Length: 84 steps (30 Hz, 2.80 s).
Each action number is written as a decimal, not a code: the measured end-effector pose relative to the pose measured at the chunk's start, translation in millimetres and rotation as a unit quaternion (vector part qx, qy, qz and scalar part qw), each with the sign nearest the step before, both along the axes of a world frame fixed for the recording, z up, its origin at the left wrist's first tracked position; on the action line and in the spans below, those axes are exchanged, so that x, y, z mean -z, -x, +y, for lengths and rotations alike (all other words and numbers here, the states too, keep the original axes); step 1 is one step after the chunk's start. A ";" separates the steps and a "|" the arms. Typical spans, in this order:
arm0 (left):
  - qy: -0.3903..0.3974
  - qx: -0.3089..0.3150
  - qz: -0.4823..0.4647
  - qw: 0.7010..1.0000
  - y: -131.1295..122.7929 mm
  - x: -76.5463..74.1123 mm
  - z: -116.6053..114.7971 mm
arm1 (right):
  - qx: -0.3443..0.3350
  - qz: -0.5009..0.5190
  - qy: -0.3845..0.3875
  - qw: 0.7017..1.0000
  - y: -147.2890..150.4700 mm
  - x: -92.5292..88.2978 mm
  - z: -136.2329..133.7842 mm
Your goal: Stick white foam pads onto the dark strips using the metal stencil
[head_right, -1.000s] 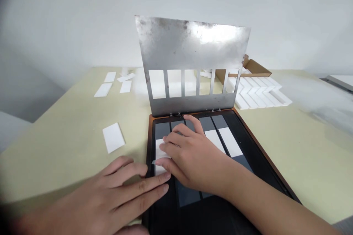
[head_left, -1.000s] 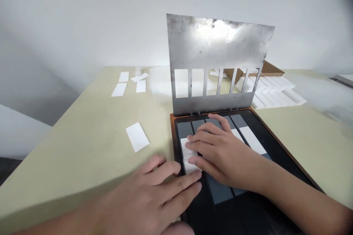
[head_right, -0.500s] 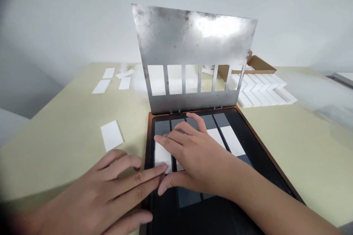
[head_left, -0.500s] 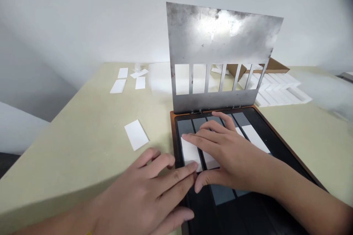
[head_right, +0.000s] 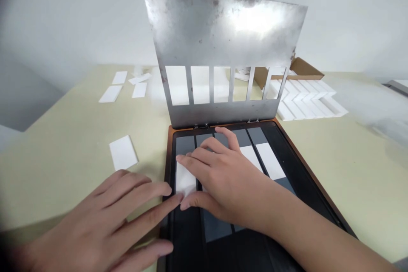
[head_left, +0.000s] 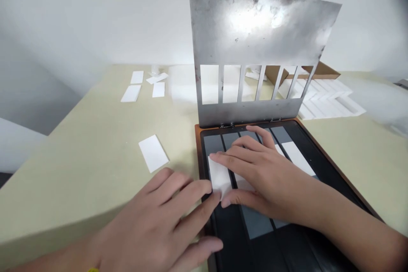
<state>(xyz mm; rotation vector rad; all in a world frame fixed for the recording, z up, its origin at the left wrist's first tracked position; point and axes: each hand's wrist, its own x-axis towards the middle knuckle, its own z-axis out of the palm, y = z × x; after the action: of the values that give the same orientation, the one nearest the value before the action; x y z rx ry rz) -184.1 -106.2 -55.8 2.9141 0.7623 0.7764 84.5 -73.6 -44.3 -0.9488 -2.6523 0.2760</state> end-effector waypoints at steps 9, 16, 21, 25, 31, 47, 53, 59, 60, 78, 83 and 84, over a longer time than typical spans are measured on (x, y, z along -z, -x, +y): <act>-0.020 0.064 0.048 0.997 -0.7 4.8 -6.5 | 0.015 -0.005 -0.004 1.000 3.0 0.0 0.4; 0.006 0.050 0.043 0.998 -3.1 6.8 -1.5 | 0.029 0.019 -0.006 0.999 5.8 4.4 2.2; -0.006 0.049 0.059 0.997 -5.8 6.1 -2.6 | 0.040 0.036 -0.017 0.998 8.4 8.6 4.2; 0.003 0.038 0.073 0.997 -5.1 6.6 -3.8 | 0.041 0.033 -0.026 0.998 9.4 10.0 4.9; 0.005 0.007 0.073 0.997 -3.4 7.8 -5.4 | 0.026 0.009 0.005 1.000 4.8 3.2 3.8; -0.012 -0.035 0.041 0.998 2.0 -1.8 3.2 | 0.028 0.025 0.009 0.999 3.8 3.1 2.1; -0.051 0.089 0.052 0.993 2.9 -2.9 -0.9 | 0.038 0.027 -0.011 0.999 7.4 9.2 3.6; -0.011 0.058 0.104 0.993 -2.8 4.2 -1.9 | 0.049 0.047 -0.036 0.997 11.5 12.5 6.3; -0.010 0.052 0.101 0.993 -3.5 5.0 -2.0 | 0.050 0.048 -0.037 0.997 12.1 13.1 6.6; -0.025 -0.058 0.053 0.997 5.4 -0.4 13.3 | 0.018 0.013 -0.006 1.000 4.3 5.8 3.2; -0.023 0.032 -0.013 0.999 4.9 -0.3 8.0 | 0.031 0.005 -0.008 0.999 9.1 6.9 5.4; -0.030 0.062 0.002 0.998 3.6 -1.2 7.0 | 0.034 0.006 -0.011 0.999 9.8 7.2 5.5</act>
<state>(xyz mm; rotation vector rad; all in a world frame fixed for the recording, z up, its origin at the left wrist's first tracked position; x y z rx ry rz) -187.6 -99.3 -54.6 2.9813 0.5598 0.7959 74.7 -68.1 -51.5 -1.0252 -2.5999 0.2369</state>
